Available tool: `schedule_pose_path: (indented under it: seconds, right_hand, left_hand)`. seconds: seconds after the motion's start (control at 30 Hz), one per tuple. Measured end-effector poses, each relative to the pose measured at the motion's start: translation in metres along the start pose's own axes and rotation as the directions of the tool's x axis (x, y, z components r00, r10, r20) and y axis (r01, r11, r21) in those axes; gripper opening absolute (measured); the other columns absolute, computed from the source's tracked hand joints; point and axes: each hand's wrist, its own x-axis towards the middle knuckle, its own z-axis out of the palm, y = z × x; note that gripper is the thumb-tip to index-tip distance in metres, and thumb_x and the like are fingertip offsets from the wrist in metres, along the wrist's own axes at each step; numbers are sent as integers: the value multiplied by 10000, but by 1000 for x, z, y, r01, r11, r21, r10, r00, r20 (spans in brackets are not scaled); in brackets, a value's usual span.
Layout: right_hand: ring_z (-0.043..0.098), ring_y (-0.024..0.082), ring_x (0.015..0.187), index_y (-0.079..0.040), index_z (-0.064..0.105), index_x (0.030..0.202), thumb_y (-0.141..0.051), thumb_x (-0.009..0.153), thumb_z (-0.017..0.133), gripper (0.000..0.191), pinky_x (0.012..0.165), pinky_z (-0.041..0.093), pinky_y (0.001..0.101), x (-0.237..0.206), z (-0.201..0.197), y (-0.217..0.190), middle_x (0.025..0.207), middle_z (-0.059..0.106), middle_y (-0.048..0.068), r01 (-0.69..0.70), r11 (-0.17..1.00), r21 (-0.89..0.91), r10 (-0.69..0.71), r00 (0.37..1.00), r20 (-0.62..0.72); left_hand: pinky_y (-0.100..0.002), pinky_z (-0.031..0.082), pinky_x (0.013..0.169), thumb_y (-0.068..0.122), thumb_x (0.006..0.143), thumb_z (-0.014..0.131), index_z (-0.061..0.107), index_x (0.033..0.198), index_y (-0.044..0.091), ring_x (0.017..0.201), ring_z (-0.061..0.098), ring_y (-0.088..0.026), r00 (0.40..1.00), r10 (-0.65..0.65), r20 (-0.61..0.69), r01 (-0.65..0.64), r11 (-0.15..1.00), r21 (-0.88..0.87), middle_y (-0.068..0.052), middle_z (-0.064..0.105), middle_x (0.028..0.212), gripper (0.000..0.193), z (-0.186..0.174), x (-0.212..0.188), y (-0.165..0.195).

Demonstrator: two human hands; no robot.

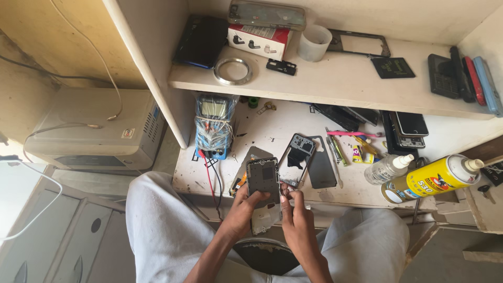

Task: The person sits on a chair with a disassembled phone on their lap and uses a pry tool to work around the edge of the phone frame, separating the screen assembly from the housing. They rotate the phone to reach different sides and finally lift the separated screen away from the body.

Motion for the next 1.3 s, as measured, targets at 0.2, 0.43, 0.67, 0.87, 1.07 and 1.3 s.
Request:
schedule_pose_path:
  seconds: [0.2, 0.43, 0.67, 0.87, 1.07, 1.3]
  right_hand:
    - [636, 417, 542, -73, 562, 1193, -169, 1017, 509, 207, 491, 421, 504, -7, -6, -20, 623, 631, 230, 207, 978, -18, -208, 977, -41]
    - [641, 422, 525, -9, 561, 990, -150, 1027, 534, 148, 462, 407, 530, -5, -1, -11, 559, 608, 234, 274, 941, -196, -287, 957, -41]
    - [656, 439, 547, 5, 558, 943, -131, 1017, 548, 155, 458, 423, 539, -4, 1, -3, 564, 613, 244, 247, 940, -237, -261, 965, -26]
    - [658, 421, 534, 12, 567, 952, -111, 1005, 555, 135, 463, 421, 519, -3, 2, 0, 559, 618, 231, 270, 945, -186, -285, 957, -60]
    - [639, 405, 507, 14, 567, 998, -102, 1009, 547, 118, 460, 423, 503, -5, 2, -2, 565, 606, 216, 288, 947, -144, -303, 948, -100]
    - [687, 231, 476, -7, 554, 933, -134, 1041, 490, 179, 456, 501, 379, -1, -8, 2, 566, 617, 122, 252, 968, -1, -245, 936, -252]
  left_hand:
    - [-304, 558, 813, 84, 898, 630, 689, 1084, 11, 897, 664, -152, 1000, 11, -9, -11, 1000, 16, -62, 715, 989, 208, -2, 0, -4]
    - [-303, 544, 850, 82, 924, 617, 689, 1107, 8, 945, 657, -145, 999, 36, 0, -36, 997, 61, -67, 716, 1020, 210, 0, 0, -6]
    - [-327, 597, 812, 57, 903, 584, 691, 1134, 6, 918, 704, -171, 999, -43, -6, 43, 997, 69, -98, 735, 1026, 260, 5, -3, 0]
    - [-317, 572, 859, 66, 917, 592, 685, 1138, -3, 956, 680, -157, 1000, -2, -4, 2, 997, 74, -83, 731, 1035, 249, 8, -1, -1]
    - [-302, 516, 914, 71, 915, 605, 685, 1137, -9, 993, 645, -138, 997, 71, 30, -76, 980, 183, -65, 724, 1059, 249, 11, -5, 9]
    - [-321, 594, 958, 73, 871, 526, 678, 1199, 27, 1066, 739, -175, 998, -32, 60, 36, 997, -67, -91, 777, 1132, 365, 18, -12, 35]
